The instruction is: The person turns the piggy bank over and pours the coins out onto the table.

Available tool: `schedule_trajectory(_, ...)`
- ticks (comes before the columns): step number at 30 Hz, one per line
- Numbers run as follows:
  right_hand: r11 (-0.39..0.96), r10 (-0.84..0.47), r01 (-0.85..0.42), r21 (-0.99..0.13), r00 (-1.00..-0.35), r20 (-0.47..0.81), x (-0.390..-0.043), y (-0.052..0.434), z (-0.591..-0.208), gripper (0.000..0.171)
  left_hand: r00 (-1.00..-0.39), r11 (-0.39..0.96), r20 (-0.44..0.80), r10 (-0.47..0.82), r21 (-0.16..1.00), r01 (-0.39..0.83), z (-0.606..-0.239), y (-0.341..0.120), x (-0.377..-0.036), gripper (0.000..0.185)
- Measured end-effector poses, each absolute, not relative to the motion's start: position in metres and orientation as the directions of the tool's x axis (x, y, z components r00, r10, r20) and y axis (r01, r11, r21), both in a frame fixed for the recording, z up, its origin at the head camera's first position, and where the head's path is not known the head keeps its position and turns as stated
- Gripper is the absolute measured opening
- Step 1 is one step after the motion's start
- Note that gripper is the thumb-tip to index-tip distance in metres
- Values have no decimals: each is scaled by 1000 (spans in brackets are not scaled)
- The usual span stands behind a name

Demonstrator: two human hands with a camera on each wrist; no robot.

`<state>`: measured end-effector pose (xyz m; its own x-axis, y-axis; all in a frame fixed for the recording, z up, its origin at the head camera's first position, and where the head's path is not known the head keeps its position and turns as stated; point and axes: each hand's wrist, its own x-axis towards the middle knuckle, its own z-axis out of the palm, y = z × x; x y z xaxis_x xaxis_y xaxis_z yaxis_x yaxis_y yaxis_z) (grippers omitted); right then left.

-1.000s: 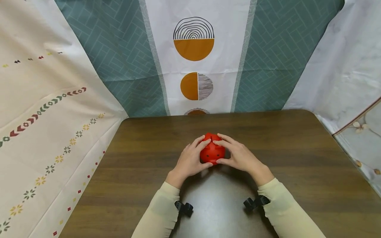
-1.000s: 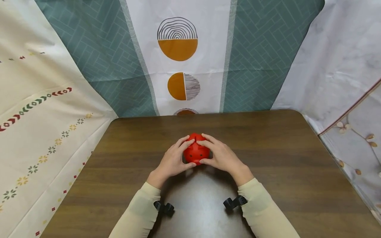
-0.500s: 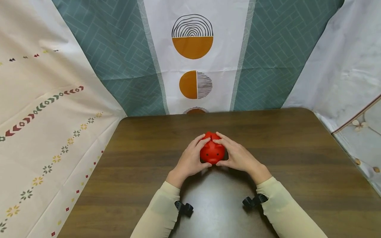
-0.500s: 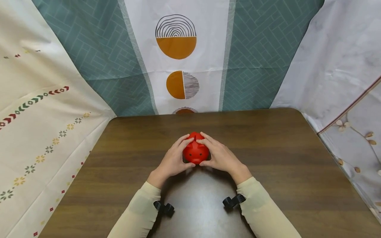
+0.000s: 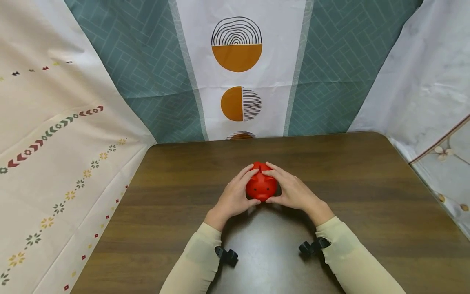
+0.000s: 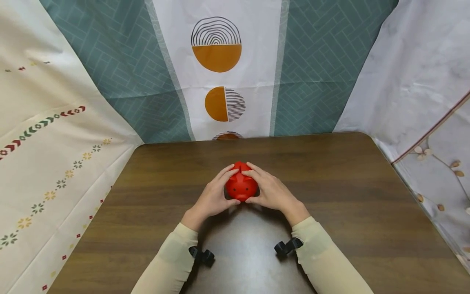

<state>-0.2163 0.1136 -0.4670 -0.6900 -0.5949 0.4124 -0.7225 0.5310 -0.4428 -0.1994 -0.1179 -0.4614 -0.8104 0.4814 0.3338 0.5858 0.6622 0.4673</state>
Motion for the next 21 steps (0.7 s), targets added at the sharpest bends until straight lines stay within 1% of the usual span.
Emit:
schedule_trajectory(8, 532, -578, -701, -475, -711, 401, -216, 114, -465, 84, -802, 641, 339, 493, 482, 597, -460, -118, -198, 95)
schedule_trajectory(14, 526, -566, -679, -513, -729, 384, -216, 115, -463, 86, -788, 615, 342, 512, 495, 614, -458, -119, -199, 102)
schedule_trajectory(17, 515, -561, -674, -530, -732, 386, -216, 115, -461, 88, -776, 603, 357, 519, 491, 629, -458, -121, -200, 104)
schedule_trajectory(21, 511, -556, -661, -550, -742, 375, -216, 116, -460, 91, -758, 586, 390, 522, 482, 651, -459, -122, -200, 104)
